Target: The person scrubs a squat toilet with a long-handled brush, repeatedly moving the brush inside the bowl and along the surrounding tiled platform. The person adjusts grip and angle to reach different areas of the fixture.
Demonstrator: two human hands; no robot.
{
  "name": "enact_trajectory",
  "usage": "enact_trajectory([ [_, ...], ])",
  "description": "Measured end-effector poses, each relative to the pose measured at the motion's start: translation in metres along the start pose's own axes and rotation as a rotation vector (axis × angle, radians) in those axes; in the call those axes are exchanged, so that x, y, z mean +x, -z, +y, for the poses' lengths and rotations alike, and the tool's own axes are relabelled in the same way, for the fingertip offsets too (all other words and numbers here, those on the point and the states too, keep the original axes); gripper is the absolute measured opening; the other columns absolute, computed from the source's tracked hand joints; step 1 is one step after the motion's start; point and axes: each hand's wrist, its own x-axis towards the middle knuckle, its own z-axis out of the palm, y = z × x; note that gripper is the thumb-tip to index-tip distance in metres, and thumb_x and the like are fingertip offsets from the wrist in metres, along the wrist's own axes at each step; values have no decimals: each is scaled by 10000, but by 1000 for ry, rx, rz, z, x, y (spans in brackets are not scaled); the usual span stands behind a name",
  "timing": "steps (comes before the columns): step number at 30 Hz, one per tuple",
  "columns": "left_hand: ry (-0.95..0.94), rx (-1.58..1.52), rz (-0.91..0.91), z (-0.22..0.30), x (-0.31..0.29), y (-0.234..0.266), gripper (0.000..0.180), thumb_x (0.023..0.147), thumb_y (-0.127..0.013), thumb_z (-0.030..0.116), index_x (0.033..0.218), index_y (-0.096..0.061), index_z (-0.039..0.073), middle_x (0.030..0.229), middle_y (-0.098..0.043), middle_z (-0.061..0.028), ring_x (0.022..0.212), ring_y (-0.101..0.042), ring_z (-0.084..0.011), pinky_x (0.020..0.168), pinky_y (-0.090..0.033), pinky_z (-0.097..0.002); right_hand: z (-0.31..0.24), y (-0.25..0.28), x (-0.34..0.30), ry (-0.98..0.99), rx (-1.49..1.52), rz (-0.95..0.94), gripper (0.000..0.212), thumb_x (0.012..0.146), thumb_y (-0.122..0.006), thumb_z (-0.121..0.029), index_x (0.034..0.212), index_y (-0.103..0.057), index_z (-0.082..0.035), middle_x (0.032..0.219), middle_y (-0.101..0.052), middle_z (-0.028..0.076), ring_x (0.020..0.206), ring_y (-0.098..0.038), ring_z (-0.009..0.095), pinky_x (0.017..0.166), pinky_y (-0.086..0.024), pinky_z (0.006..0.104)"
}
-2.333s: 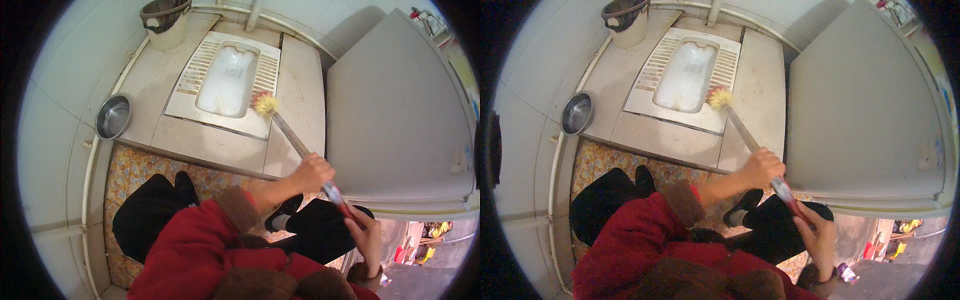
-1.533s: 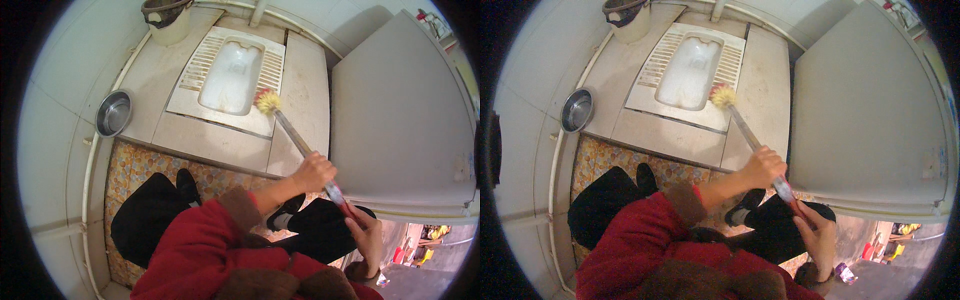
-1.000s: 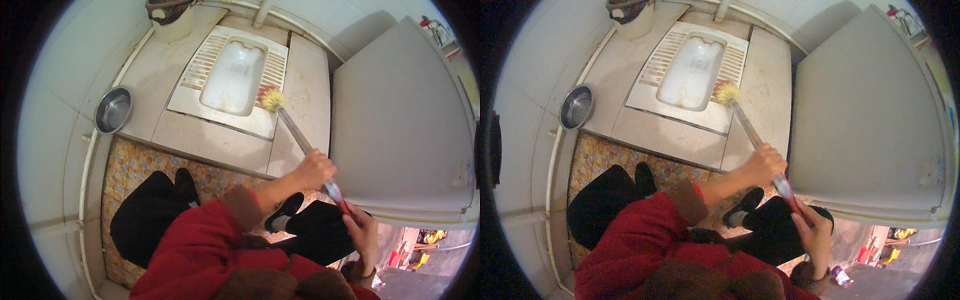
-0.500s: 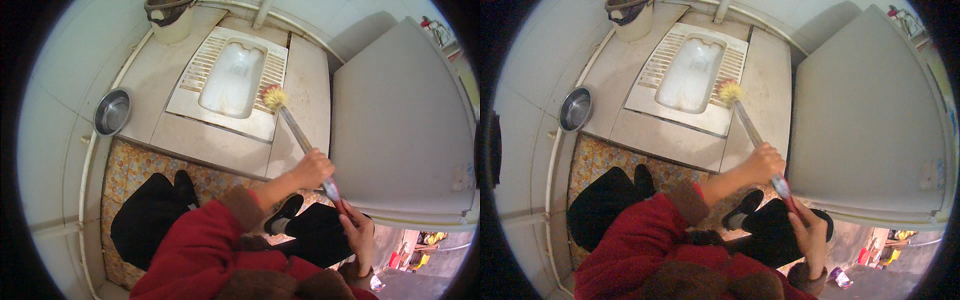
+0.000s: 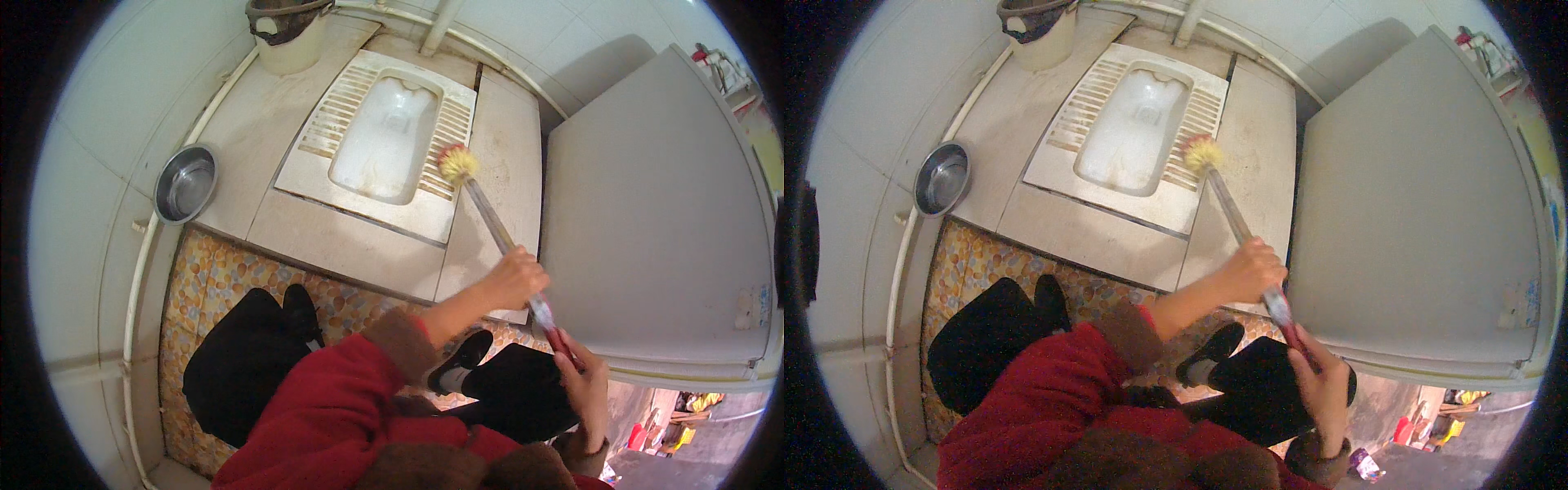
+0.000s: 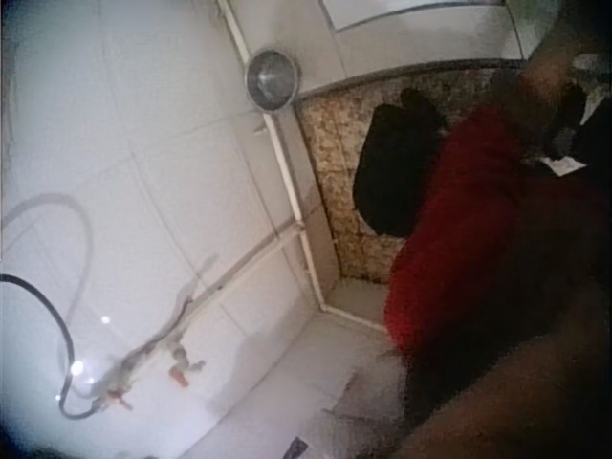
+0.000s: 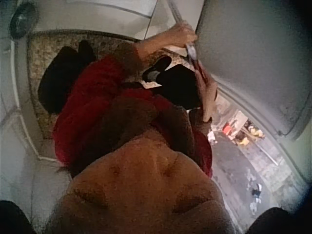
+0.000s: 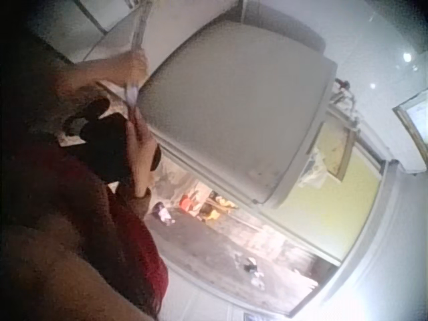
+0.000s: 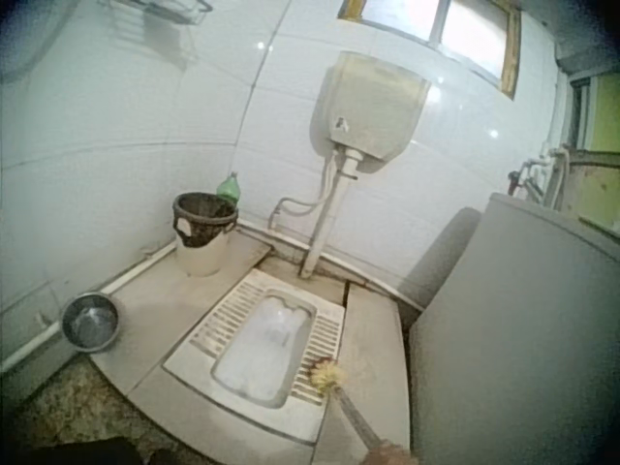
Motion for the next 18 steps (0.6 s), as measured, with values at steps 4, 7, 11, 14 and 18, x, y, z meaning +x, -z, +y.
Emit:
enact_trajectory([
  [4, 34, 45, -2, -34, -13, 23, 178, 633, -725, 227, 686, -579, 141, 651, -580, -31, 705, -619, -241, 695, -426, -414, -9, -28, 23, 288, -40, 50, 369, 939, -676, -78, 1298, -655, 5, 966, -723, 67, 741, -581, 88, 673, -490, 244],
  [7, 29, 59, -41, -25, -3, 15, 134, 642, -709, 191, 683, -593, 138, 689, -617, -36, 740, -637, -243, 735, -432, -415, -8, -20, 20, 201, -32, 81, 373, 911, -706, -91, 1275, -670, -20, 1078, -742, 208, 954, -725, 206, 836, -539, 332],
  [11, -4, -79, -112, 0, 15, -9, 138, 638, -719, 179, 669, -588, 145, 693, -616, -33, 758, -635, -244, 757, -430, -405, -6, 2, 5, 50, 21, 71, 379, 906, -694, -53, 1280, -661, 3, 1142, -730, 209, 999, -717, 221, 864, -536, 339],
  [14, 3, 17, -99, -16, 9, -5, 144, 639, -724, 178, 671, -588, 142, 693, -612, -33, 759, -632, -247, 770, -434, -406, -7, -8, 13, 63, 87, 56, 373, 909, -703, -79, 1277, -672, -23, 1137, -723, 220, 995, -724, 249, 848, -536, 334],
  [18, 23, 67, -49, -55, -10, 13, 179, 616, -744, 211, 692, -593, 154, 678, -587, -35, 720, -611, -249, 725, -423, -409, -5, -40, 41, 228, -26, 69, 363, 910, -714, -115, 1266, -683, -53, 1113, -716, 235, 992, -726, 299, 837, -535, 337],
])
